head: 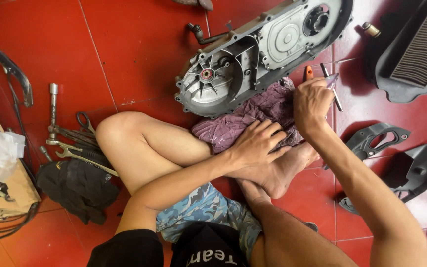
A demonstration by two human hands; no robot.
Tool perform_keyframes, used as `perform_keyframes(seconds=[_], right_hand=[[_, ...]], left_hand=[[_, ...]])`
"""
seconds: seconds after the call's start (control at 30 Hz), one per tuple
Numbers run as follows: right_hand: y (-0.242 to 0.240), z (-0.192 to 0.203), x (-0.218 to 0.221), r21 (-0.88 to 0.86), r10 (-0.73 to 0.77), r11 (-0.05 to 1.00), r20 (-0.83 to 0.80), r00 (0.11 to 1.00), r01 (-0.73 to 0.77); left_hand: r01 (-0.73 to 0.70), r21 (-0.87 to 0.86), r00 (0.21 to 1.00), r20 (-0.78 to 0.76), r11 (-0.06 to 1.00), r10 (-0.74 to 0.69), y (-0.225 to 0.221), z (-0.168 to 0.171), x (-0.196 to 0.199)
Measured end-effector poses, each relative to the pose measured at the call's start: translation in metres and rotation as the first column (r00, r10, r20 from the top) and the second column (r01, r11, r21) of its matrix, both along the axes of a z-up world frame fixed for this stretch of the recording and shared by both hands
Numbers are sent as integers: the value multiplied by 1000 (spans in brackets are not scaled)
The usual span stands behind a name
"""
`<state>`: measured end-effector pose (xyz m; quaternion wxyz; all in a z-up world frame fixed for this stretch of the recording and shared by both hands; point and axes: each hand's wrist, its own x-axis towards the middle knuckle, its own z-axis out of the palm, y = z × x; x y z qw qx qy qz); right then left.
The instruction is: Polishing and cleaning the interior of a motorcycle CVT cover using a cloth.
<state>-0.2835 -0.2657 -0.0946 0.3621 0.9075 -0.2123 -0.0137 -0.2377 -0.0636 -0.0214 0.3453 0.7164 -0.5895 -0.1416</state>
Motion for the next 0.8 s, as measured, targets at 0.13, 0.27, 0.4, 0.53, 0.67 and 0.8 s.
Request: perform_keyframes(seconds=[0.13,0.27,0.4,0.53,0.67,0.8], right_hand=[[-9,-20,-19,-123,-43,992,-54,998,36],[-10,-30,-25,48,11,999,-138,990,-4],[-16,-30,-27,226,123,969,-114,986,-95],[-16,36,-18,396,186,905,-39,982,-156],[-3,95,-25,534,167,806,209,964,-255],[6,131,-55,695,-225,491,683,694,-525]], left_hand=[[3,14,999,-40,1000,-2,-1,9,3],[19,39,997,-78,999,-16,-3,10,6],[17,41,995,-96,999,-13,-2,5,6],[8,41,996,-93,999,-4,-3,4,7],[-8,21,990,-142,1000,11,-2,0,9],[-42,12,974,-220,999,44,-3,-3,13]])
